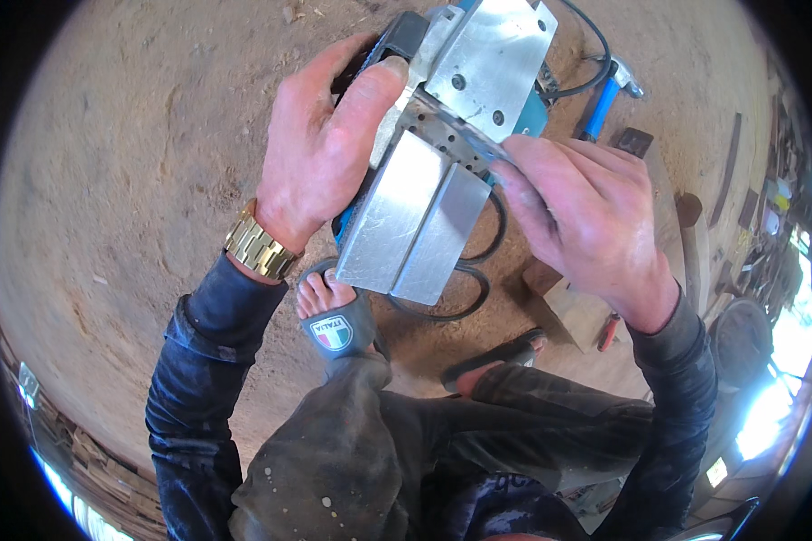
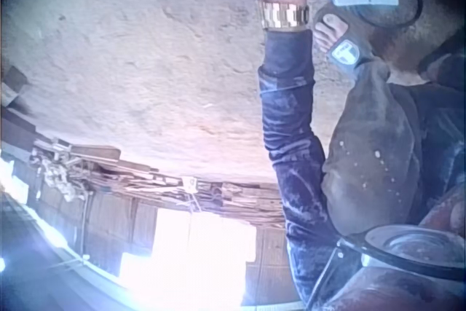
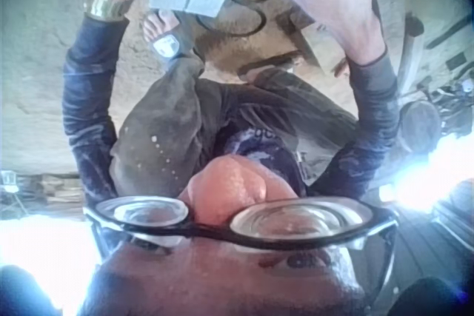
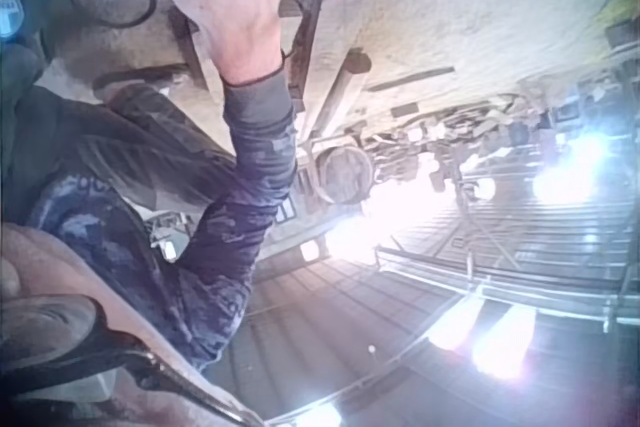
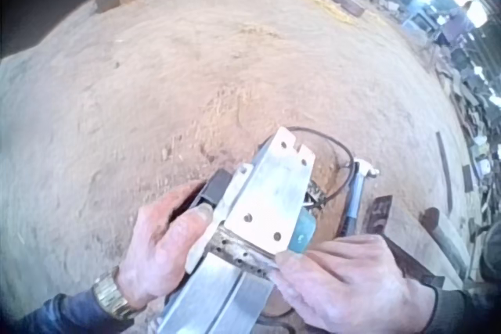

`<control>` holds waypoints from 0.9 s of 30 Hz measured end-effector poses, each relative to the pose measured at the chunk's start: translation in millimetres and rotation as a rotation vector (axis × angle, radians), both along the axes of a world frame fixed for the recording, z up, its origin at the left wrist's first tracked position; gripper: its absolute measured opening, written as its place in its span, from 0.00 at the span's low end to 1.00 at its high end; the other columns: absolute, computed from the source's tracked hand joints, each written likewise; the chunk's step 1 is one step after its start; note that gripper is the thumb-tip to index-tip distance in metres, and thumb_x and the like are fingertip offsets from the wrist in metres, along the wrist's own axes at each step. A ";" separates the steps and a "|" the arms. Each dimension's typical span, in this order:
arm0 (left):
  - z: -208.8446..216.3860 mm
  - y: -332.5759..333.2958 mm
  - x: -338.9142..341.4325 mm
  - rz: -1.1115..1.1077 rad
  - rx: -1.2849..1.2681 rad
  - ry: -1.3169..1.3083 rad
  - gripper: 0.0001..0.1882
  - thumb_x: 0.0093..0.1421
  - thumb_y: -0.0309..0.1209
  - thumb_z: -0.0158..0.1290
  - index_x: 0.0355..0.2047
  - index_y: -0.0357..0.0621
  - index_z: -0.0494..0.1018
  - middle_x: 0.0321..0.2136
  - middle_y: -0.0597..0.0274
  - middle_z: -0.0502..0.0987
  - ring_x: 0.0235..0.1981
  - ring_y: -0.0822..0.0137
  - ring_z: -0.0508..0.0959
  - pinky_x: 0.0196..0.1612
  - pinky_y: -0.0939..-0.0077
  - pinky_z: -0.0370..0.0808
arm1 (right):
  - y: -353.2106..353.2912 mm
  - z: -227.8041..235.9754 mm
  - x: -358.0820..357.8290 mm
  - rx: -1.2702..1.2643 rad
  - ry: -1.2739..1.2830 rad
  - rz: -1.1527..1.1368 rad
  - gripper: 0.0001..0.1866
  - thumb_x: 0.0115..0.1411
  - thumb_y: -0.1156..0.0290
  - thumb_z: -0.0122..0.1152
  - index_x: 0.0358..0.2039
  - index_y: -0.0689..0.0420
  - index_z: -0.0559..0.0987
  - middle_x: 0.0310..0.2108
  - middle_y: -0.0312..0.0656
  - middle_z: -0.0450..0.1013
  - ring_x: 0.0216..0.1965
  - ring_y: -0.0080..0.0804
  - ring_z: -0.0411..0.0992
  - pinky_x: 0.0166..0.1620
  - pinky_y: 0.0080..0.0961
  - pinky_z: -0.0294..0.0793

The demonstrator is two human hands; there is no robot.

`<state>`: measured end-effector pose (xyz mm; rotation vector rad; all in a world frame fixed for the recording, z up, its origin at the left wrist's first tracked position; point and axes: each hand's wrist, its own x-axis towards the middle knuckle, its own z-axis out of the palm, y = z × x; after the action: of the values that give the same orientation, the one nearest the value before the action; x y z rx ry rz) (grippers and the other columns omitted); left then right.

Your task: The person sits on the floor and uses a screwdriver to tighten screws on a small metal bracket. They then attach a black plastic housing to the bracket and secure it with additional screws. Finally, they pick up a power planer and fit the assembled bracket onto its base.

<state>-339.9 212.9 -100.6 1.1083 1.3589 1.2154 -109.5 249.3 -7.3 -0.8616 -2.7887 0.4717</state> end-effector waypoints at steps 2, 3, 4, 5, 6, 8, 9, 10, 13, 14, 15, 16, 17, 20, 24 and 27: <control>0.0 -1.1 -0.1 -0.008 -0.029 -0.024 0.27 0.66 0.43 0.52 0.53 0.31 0.76 0.39 0.49 0.83 0.39 0.65 0.80 0.46 0.69 0.76 | -3.5 1.7 7.7 0.000 -0.037 -0.042 0.09 0.56 0.74 0.69 0.35 0.56 0.76 0.21 0.39 0.70 0.20 0.38 0.70 0.22 0.34 0.68; 0.3 -1.1 0.1 -0.014 -0.032 -0.032 0.27 0.66 0.43 0.52 0.53 0.31 0.76 0.39 0.50 0.83 0.39 0.65 0.80 0.46 0.69 0.76 | -4.9 3.5 12.2 -0.004 -0.047 -0.046 0.09 0.56 0.72 0.69 0.34 0.54 0.76 0.20 0.38 0.69 0.20 0.38 0.70 0.22 0.34 0.67; 0.5 -1.0 0.9 0.003 -0.027 -0.042 0.26 0.67 0.43 0.52 0.53 0.31 0.76 0.38 0.51 0.83 0.39 0.66 0.80 0.45 0.70 0.76 | -7.4 8.1 17.8 -0.028 -0.084 -0.059 0.08 0.57 0.73 0.68 0.34 0.54 0.76 0.20 0.38 0.69 0.20 0.38 0.70 0.22 0.34 0.67; 1.1 -0.9 1.5 0.018 -0.021 -0.053 0.26 0.67 0.43 0.52 0.53 0.31 0.76 0.38 0.52 0.83 0.38 0.67 0.79 0.45 0.70 0.76 | -9.6 13.2 23.4 -0.052 -0.122 -0.073 0.08 0.57 0.73 0.68 0.35 0.54 0.76 0.20 0.38 0.69 0.20 0.38 0.70 0.22 0.35 0.67; 2.0 -0.4 2.3 0.030 -0.015 -0.066 0.26 0.67 0.43 0.52 0.53 0.30 0.76 0.37 0.53 0.83 0.38 0.68 0.79 0.44 0.71 0.76 | -11.7 17.1 28.5 -0.080 -0.138 -0.097 0.07 0.58 0.73 0.68 0.35 0.55 0.78 0.21 0.39 0.70 0.20 0.41 0.71 0.23 0.35 0.68; 5.4 1.2 1.0 -0.004 -0.090 -0.128 0.25 0.67 0.42 0.52 0.53 0.30 0.76 0.38 0.55 0.82 0.38 0.69 0.78 0.43 0.72 0.75 | -13.8 25.3 38.6 -0.260 -0.118 -0.167 0.07 0.60 0.75 0.67 0.37 0.61 0.80 0.23 0.42 0.73 0.22 0.38 0.73 0.26 0.31 0.70; 7.5 2.3 -0.5 -0.028 -0.129 -0.149 0.25 0.67 0.41 0.53 0.53 0.30 0.76 0.38 0.56 0.82 0.38 0.70 0.77 0.43 0.73 0.75 | -15.6 28.6 42.9 -0.334 -0.081 -0.208 0.07 0.61 0.76 0.66 0.38 0.64 0.81 0.24 0.44 0.74 0.22 0.37 0.74 0.27 0.29 0.71; 10.2 3.2 -3.0 -0.048 -0.119 -0.109 0.24 0.67 0.40 0.52 0.53 0.31 0.77 0.39 0.59 0.82 0.39 0.73 0.76 0.43 0.76 0.74 | -18.2 29.1 45.7 -0.468 -0.054 -0.312 0.07 0.63 0.74 0.65 0.39 0.64 0.81 0.24 0.43 0.75 0.23 0.33 0.74 0.29 0.28 0.71; 19.1 2.6 -12.2 -0.070 -0.248 -0.055 0.24 0.69 0.41 0.52 0.53 0.32 0.77 0.38 0.59 0.82 0.39 0.73 0.76 0.44 0.79 0.72 | -25.3 20.9 51.5 -0.758 0.126 -0.517 0.10 0.68 0.69 0.62 0.40 0.65 0.81 0.25 0.41 0.74 0.26 0.26 0.72 0.32 0.25 0.71; 20.5 1.4 -13.6 -0.063 -0.226 -0.038 0.22 0.70 0.41 0.51 0.48 0.31 0.79 0.35 0.61 0.81 0.36 0.74 0.75 0.42 0.79 0.71 | -27.2 16.7 53.5 -0.807 0.181 -0.520 0.11 0.68 0.68 0.61 0.39 0.65 0.81 0.25 0.42 0.74 0.26 0.25 0.71 0.32 0.25 0.71; 21.3 0.3 -17.3 -0.071 -0.249 0.011 0.21 0.70 0.41 0.50 0.45 0.32 0.79 0.35 0.62 0.80 0.35 0.74 0.74 0.41 0.78 0.71 | -29.2 12.5 56.0 -0.857 0.236 -0.523 0.12 0.69 0.66 0.61 0.39 0.64 0.81 0.25 0.43 0.74 0.27 0.24 0.70 0.33 0.25 0.70; 23.3 0.6 -24.4 -0.108 -0.265 0.072 0.20 0.70 0.40 0.50 0.42 0.32 0.80 0.34 0.63 0.80 0.35 0.74 0.74 0.40 0.77 0.71 | -31.3 10.6 59.7 -0.872 0.253 -0.517 0.12 0.70 0.65 0.61 0.39 0.64 0.81 0.26 0.42 0.74 0.27 0.24 0.70 0.33 0.25 0.71; 23.5 0.8 -29.6 -0.119 -0.292 0.152 0.19 0.71 0.40 0.50 0.39 0.32 0.80 0.33 0.63 0.79 0.34 0.75 0.73 0.39 0.76 0.71 | -32.7 9.0 63.9 -0.889 0.264 -0.506 0.12 0.70 0.66 0.61 0.39 0.64 0.81 0.26 0.42 0.74 0.27 0.24 0.70 0.33 0.25 0.70; 12.3 -3.9 -33.2 -0.030 -0.279 0.091 0.19 0.72 0.38 0.47 0.33 0.36 0.79 0.30 0.66 0.78 0.31 0.75 0.72 0.37 0.73 0.70 | -39.0 11.8 80.8 -0.919 0.270 -0.500 0.12 0.70 0.66 0.60 0.41 0.64 0.80 0.27 0.41 0.74 0.28 0.23 0.70 0.33 0.24 0.70; 2.2 -4.3 -43.3 0.083 -0.359 0.072 0.20 0.75 0.41 0.44 0.44 0.36 0.78 0.38 0.64 0.79 0.38 0.73 0.75 0.45 0.73 0.73 | -52.7 21.6 108.2 -0.933 0.299 -0.477 0.11 0.71 0.68 0.58 0.43 0.64 0.79 0.28 0.43 0.73 0.28 0.28 0.71 0.33 0.27 0.71; 2.9 0.9 -55.0 0.055 -0.462 0.004 0.22 0.76 0.42 0.42 0.50 0.35 0.76 0.42 0.64 0.78 0.43 0.72 0.76 0.50 0.73 0.74 | -66.7 29.6 138.2 -0.968 0.321 -0.485 0.10 0.71 0.68 0.56 0.43 0.63 0.78 0.27 0.46 0.74 0.27 0.34 0.71 0.33 0.32 0.71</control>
<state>-394.9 213.8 -97.7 0.7494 1.5801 0.8716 28.7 182.6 22.3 -1.3970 -1.8651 1.7133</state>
